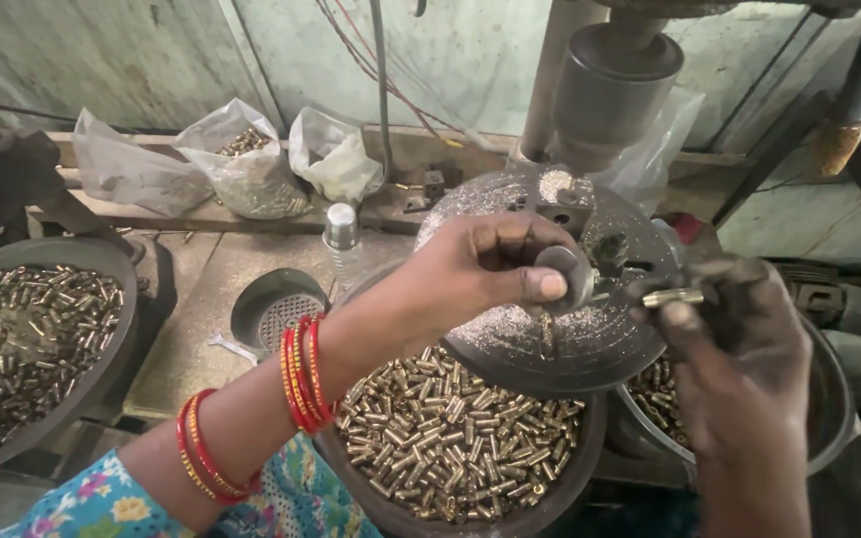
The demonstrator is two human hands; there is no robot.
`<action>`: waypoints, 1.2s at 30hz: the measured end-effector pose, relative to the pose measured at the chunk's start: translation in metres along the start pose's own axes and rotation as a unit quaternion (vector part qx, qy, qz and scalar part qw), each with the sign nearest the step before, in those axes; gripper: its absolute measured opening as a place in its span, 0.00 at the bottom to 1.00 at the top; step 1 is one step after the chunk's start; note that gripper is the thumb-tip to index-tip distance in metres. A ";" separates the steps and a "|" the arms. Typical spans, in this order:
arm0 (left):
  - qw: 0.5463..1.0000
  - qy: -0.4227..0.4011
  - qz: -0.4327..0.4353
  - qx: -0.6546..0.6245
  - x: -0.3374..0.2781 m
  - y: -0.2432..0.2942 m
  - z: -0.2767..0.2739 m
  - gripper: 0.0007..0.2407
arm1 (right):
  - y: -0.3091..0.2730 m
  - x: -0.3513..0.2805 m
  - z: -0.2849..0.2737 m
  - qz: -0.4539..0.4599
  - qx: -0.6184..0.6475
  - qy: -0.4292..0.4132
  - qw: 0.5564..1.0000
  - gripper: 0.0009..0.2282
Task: Assembling small brass metal parts using a manual press machine on a factory floor.
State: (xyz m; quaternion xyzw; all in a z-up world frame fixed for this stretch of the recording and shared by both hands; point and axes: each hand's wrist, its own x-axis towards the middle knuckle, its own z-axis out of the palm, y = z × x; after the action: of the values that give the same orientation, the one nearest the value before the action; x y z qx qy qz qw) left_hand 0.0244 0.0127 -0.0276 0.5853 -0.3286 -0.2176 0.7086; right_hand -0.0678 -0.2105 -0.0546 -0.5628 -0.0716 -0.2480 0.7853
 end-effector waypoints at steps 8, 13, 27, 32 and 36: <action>0.998 -0.005 -0.009 -0.057 -0.003 -0.007 -0.003 0.12 | 0.009 -0.003 0.017 -0.053 -0.173 0.015 0.983 0.15; 0.998 -0.035 0.024 -0.040 -0.004 -0.012 -0.004 0.11 | 0.008 -0.005 0.020 -0.057 -0.268 0.032 0.961 0.08; 0.963 -0.007 0.077 0.258 -0.008 0.005 0.009 0.09 | 0.023 0.010 0.003 0.079 -0.122 -0.042 0.988 0.06; 0.932 0.061 0.091 0.346 -0.005 0.019 0.009 0.09 | 0.003 0.011 0.029 -0.001 -0.261 -0.022 0.965 0.11; 0.897 0.116 0.128 0.407 -0.006 0.024 -0.002 0.11 | 0.015 0.009 0.016 -0.009 -0.300 0.021 0.954 0.14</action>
State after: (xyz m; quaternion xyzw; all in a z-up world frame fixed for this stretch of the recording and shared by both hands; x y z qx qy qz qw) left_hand 0.0193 0.0236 -0.0056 0.7964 -0.3761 0.0967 0.4636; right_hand -0.0504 -0.1948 -0.0577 -0.7666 0.0178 -0.2771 0.5791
